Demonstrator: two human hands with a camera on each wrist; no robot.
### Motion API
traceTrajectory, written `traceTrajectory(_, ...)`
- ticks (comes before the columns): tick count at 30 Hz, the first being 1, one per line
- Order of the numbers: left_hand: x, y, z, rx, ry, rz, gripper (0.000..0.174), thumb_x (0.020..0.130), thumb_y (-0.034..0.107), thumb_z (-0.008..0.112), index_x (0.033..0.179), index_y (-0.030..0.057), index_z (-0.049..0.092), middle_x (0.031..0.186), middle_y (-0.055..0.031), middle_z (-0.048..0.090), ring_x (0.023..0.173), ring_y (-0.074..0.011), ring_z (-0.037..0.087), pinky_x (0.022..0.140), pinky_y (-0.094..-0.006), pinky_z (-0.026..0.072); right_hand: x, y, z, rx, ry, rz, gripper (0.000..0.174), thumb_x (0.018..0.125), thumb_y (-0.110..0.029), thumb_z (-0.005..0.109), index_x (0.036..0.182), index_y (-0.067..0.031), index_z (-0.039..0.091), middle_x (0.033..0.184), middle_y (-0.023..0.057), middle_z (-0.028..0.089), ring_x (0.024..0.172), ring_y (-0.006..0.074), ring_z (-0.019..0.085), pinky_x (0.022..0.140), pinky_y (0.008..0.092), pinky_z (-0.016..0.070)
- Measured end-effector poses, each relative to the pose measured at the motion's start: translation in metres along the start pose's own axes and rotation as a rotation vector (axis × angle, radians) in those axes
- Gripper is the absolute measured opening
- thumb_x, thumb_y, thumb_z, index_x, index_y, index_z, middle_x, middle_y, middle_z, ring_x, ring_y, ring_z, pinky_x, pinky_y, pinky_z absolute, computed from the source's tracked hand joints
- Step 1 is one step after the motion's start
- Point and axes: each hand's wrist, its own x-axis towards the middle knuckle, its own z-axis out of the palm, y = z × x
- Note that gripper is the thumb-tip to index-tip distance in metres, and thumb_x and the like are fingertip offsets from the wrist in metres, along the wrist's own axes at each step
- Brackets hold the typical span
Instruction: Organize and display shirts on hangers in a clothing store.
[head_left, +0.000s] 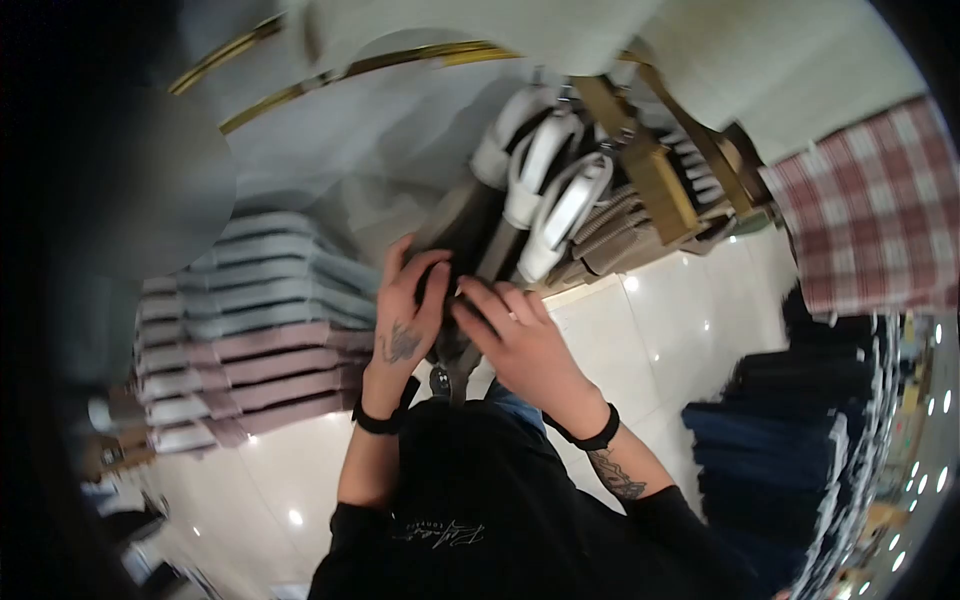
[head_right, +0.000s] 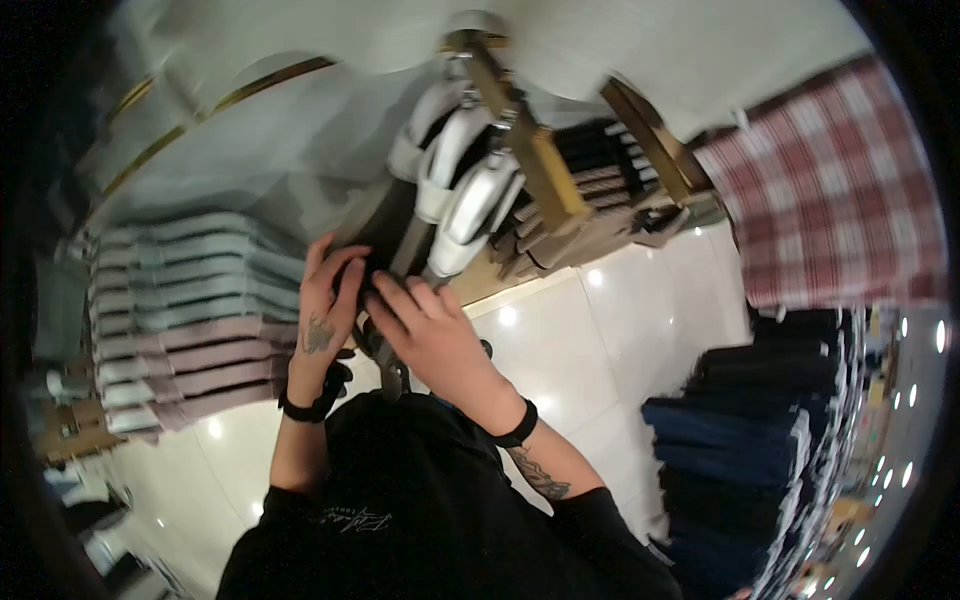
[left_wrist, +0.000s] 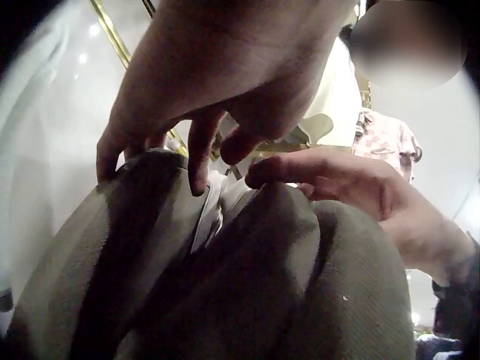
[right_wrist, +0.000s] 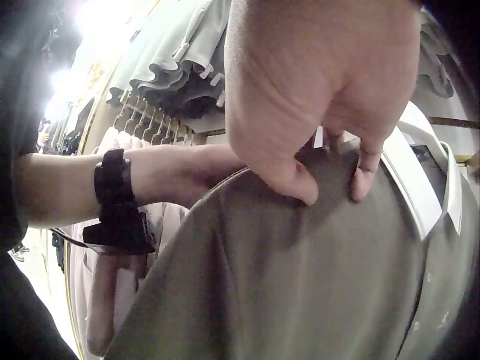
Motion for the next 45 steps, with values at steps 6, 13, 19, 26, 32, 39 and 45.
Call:
traceTrajectory(6,-0.018,0.001,0.000,0.024,-0.070,-0.039,0.024,0.109,0.017,0.059,0.123,0.0010,0.072,0.146,-0.0283,0.051,0.132,-0.0419,0.056,0.113,-0.0421,0.0424,-0.005,0.004,0.005,-0.112,0.137,-0.034,0.050,0.083,-0.017,0.068,0.132,-0.0064,0.066,0.147,0.0085,0.056,0.124,0.0257,0.055,0.094,0.0385,0.0471)
traceTrajectory(13,-0.028,-0.021,-0.001,-0.018,-0.105,-0.109,0.037,0.113,0.025,0.053,0.131,-0.0052,0.064,0.151,-0.0227,0.049,0.131,-0.0370,0.055,0.112,-0.0415,0.0416,-0.017,0.005,0.023,0.023,0.295,0.015,0.034,0.088,-0.016,0.067,0.122,-0.0076,0.065,0.149,0.0112,0.055,0.127,0.0253,0.058,0.095,0.0365,0.0473)
traceTrajectory(19,-0.015,-0.037,-0.013,0.291,-0.078,0.006,0.045,0.114,0.031,0.055,0.137,-0.0077,0.057,0.146,-0.0208,0.055,0.120,-0.0333,0.059,0.106,-0.0380,0.0455,-0.024,0.007,0.032,0.068,0.317,-0.008,0.016,0.089,-0.015,0.066,0.103,-0.0083,0.063,0.114,0.0066,0.063,0.131,0.0258,0.057,0.095,0.0367,0.0461)
traceTrajectory(26,-0.004,-0.005,-0.020,0.203,-0.086,-0.009,0.042,0.112,0.019,0.054,0.149,-0.0006,0.054,0.152,-0.0231,0.054,0.137,-0.0397,0.054,0.116,-0.0464,0.0408,-0.032,0.010,0.031,0.178,0.399,-0.030,0.013,0.087,-0.011,0.067,0.098,-0.0058,0.062,0.111,0.0070,0.064,0.140,0.0278,0.053,0.096,0.0386,0.0501)
traceTrajectory(32,-0.007,0.016,-0.022,0.319,-0.100,0.099,0.037,0.110,0.017,0.056,0.142,0.0014,0.063,0.153,-0.0202,0.056,0.140,-0.0355,0.054,0.115,-0.0464,0.0420,-0.037,0.008,0.035,0.537,0.461,-0.058,0.008,0.088,-0.003,0.065,0.094,0.0026,0.063,0.114,0.0135,0.067,0.146,0.0345,0.050,0.107,0.0435,0.0554)
traceTrajectory(39,-0.009,0.045,-0.021,0.039,-0.050,0.190,0.029,0.108,0.012,0.060,0.129,-0.0050,0.070,0.136,-0.0178,0.064,0.128,-0.0290,0.060,0.103,-0.0382,0.0492,-0.052,0.001,0.037,0.883,0.369,0.004,0.010,0.090,0.003,0.058,0.089,0.0005,0.068,0.099,0.0135,0.072,0.136,0.0365,0.058,0.102,0.0454,0.0556)
traceTrajectory(45,-0.030,0.107,-0.023,0.025,-0.174,0.279,0.025,0.109,0.009,0.058,0.124,-0.0071,0.070,0.101,-0.0135,0.069,0.090,-0.0197,0.066,0.085,-0.0319,0.0522,-0.090,0.011,0.027,0.848,0.532,0.078,0.014,0.086,0.007,0.060,0.092,-0.0006,0.070,0.098,0.0111,0.072,0.119,0.0336,0.066,0.093,0.0436,0.0572)
